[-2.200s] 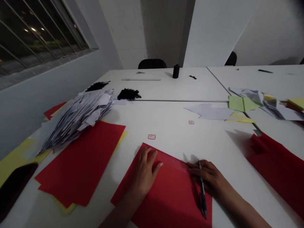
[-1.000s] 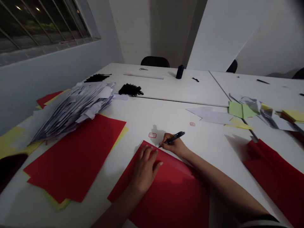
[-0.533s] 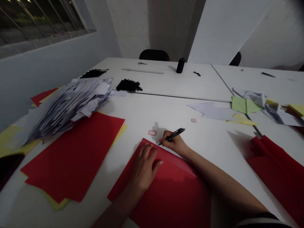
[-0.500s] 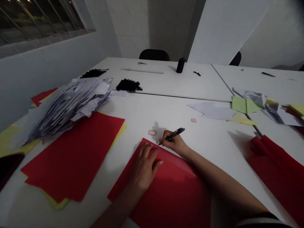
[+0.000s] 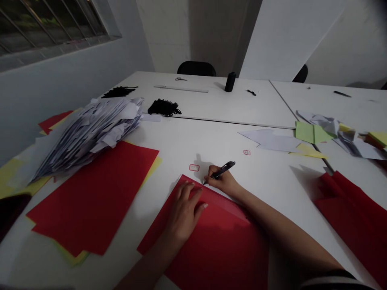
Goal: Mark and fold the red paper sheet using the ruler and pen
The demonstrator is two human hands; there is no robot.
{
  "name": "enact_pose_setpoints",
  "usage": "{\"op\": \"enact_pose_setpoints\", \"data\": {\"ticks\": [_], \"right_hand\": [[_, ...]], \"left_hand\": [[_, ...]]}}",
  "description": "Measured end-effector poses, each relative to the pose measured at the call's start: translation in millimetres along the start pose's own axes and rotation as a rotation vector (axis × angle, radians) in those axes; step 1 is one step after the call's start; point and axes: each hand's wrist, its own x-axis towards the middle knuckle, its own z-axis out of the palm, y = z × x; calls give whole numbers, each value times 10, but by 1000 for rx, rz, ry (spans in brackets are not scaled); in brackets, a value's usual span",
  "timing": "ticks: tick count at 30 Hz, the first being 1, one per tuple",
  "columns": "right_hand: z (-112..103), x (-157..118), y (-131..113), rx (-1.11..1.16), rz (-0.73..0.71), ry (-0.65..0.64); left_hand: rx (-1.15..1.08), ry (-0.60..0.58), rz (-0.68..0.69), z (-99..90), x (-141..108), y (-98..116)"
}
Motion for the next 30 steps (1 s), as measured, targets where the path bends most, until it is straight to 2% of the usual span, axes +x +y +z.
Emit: {"op": "enact_pose_setpoints", "data": {"ticks": [30], "right_hand": [[18,-33,59,-38,-23,-7]], "left_hand": [[-51,-11,-25,-32,1,38]]}}
